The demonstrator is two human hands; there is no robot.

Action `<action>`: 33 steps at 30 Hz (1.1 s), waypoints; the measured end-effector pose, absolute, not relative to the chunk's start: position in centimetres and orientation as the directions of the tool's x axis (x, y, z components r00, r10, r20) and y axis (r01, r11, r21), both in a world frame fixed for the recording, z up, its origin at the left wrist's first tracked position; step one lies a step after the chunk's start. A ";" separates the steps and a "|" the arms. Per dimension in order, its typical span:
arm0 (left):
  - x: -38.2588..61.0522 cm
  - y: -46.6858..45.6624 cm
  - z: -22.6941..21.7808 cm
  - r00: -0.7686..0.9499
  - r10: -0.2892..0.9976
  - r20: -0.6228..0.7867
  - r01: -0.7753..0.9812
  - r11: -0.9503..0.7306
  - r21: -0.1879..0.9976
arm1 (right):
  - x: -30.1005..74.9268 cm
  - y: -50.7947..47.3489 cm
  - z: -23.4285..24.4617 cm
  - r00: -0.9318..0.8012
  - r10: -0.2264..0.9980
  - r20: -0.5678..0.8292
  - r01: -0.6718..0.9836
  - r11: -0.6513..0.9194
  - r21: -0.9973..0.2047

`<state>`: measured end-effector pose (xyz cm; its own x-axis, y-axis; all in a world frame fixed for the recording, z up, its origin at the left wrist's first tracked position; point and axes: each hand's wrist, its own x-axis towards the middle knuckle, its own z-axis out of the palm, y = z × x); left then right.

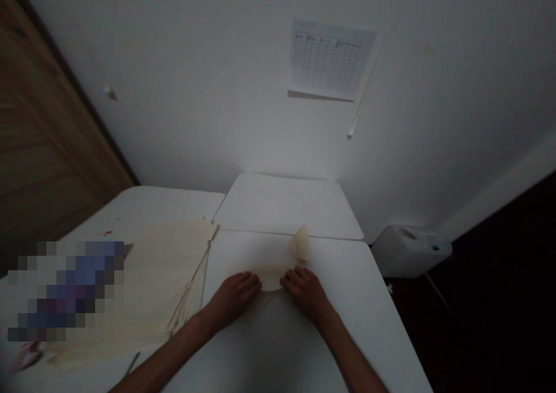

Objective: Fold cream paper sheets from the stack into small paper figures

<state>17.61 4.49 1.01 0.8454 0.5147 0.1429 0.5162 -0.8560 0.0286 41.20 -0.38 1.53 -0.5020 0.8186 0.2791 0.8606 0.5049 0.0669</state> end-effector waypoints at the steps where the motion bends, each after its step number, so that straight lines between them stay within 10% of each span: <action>1: 17.6 4.5 1.0 0.848 0.510 0.144 0.513 -0.858 0.022 | 41.2 -0.3 1.6 -0.490 0.824 0.283 0.867 0.496 0.057; 19: 18.2 3.9 0.7 0.874 0.458 0.164 0.469 -0.883 -0.033 | 41.3 -1.6 1.8 -0.453 0.859 0.238 0.891 0.445 0.087; 33: 18.2 3.4 0.5 0.883 0.430 0.190 0.448 -0.892 -0.063 | 38.3 -3.4 1.3 -0.230 0.928 0.294 0.937 0.293 -0.192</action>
